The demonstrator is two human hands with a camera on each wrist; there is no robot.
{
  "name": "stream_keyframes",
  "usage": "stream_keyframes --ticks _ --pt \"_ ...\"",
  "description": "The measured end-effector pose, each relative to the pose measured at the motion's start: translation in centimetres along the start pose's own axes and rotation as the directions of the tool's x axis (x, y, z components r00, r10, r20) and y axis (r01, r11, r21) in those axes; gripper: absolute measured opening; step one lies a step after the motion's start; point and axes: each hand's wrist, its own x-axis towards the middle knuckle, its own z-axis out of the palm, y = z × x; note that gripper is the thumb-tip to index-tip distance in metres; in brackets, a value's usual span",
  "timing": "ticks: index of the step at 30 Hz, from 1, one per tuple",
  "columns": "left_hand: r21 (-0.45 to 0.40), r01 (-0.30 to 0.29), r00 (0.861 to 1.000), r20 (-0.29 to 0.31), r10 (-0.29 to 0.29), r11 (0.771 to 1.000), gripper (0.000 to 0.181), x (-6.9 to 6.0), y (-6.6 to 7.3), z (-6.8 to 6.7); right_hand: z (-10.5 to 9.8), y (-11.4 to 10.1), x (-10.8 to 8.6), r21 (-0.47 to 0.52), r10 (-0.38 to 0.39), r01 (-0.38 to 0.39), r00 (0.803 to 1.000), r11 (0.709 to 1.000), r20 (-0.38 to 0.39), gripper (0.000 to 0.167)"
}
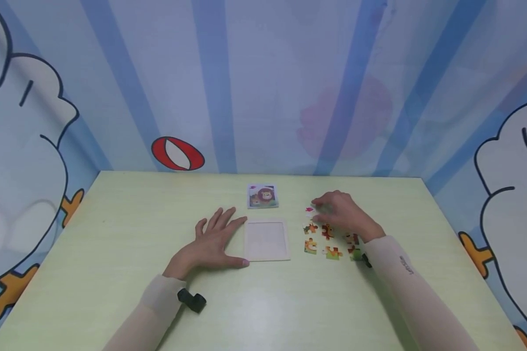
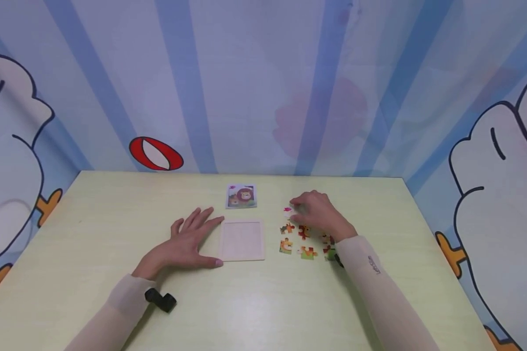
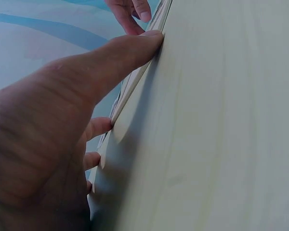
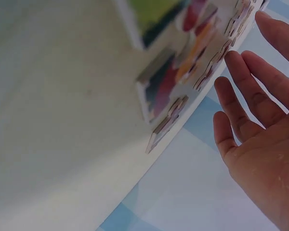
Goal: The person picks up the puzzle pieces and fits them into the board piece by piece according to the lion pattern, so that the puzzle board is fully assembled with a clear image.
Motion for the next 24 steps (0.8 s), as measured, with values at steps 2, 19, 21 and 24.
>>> stream_keyframes --ticks 2,19,21,24 --pt "0.002 0.002 1.000 -0.001 -0.002 1.000 0.109 0.0 0.0 0.0 0.1 -0.1 0.1 -0.024 -0.009 0.010 1.000 1.000 0.005 0.046" --pt "-0.011 0.005 1.000 -0.002 -0.005 1.000 0.109 0.0 0.1 0.0 0.2 -0.8 0.6 -0.150 -0.024 0.029 0.999 0.988 0.035 0.031" --pt "-0.010 0.004 1.000 -0.003 -0.004 1.000 0.109 0.0 0.1 0.1 0.2 -0.9 0.6 -0.142 -0.025 0.030 0.999 0.989 0.035 0.028" --pt "-0.010 0.003 1.000 -0.005 -0.003 1.000 0.109 -0.1 0.1 0.0 0.1 -1.1 0.6 -0.130 -0.013 0.019 0.999 0.991 0.044 0.025"
